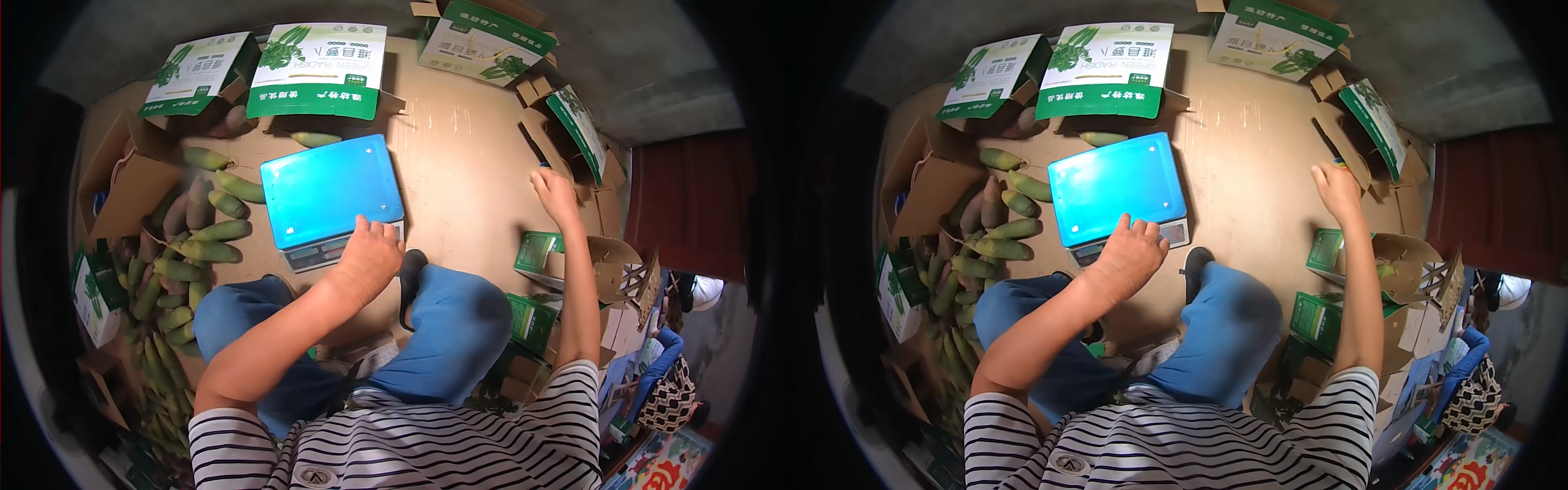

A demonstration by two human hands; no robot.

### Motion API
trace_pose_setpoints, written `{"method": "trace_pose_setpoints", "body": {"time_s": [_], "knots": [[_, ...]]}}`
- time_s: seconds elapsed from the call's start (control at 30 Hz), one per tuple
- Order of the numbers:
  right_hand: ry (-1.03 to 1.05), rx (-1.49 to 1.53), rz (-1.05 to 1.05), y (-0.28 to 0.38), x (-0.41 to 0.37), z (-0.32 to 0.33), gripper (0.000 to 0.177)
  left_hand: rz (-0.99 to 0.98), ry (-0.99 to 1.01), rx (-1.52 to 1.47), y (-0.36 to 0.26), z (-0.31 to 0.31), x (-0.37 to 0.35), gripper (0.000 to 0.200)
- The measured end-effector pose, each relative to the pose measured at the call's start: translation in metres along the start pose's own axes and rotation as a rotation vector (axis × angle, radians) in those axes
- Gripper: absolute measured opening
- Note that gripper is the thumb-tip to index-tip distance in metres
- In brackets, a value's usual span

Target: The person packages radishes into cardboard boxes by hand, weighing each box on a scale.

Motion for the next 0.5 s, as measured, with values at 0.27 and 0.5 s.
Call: {"method": "trace_pose_setpoints", "body": {"time_s": [0.27, 0.5], "knots": [[0.019, -0.068, 0.125, 0.1, 0.114, -0.021, 0.028, 0.016, 0.005, -0.034, 0.017, -0.004, 0.001, 0.013], [-0.326, -0.151, 0.14, 0.096, 0.198, 0.02, 0.027, 0.022, 0.047, -0.075, 0.039, -0.017, 0.012, 0.013]]}}
Point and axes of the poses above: each hand's wrist, its own x-axis towards the middle knuckle, its own z-axis out of the back of the hand, y = z × x, the point moved 10 cm from there along x, towards the middle knuckle, and after that the axes turned 9 degrees about y, right-handed, at the moved point
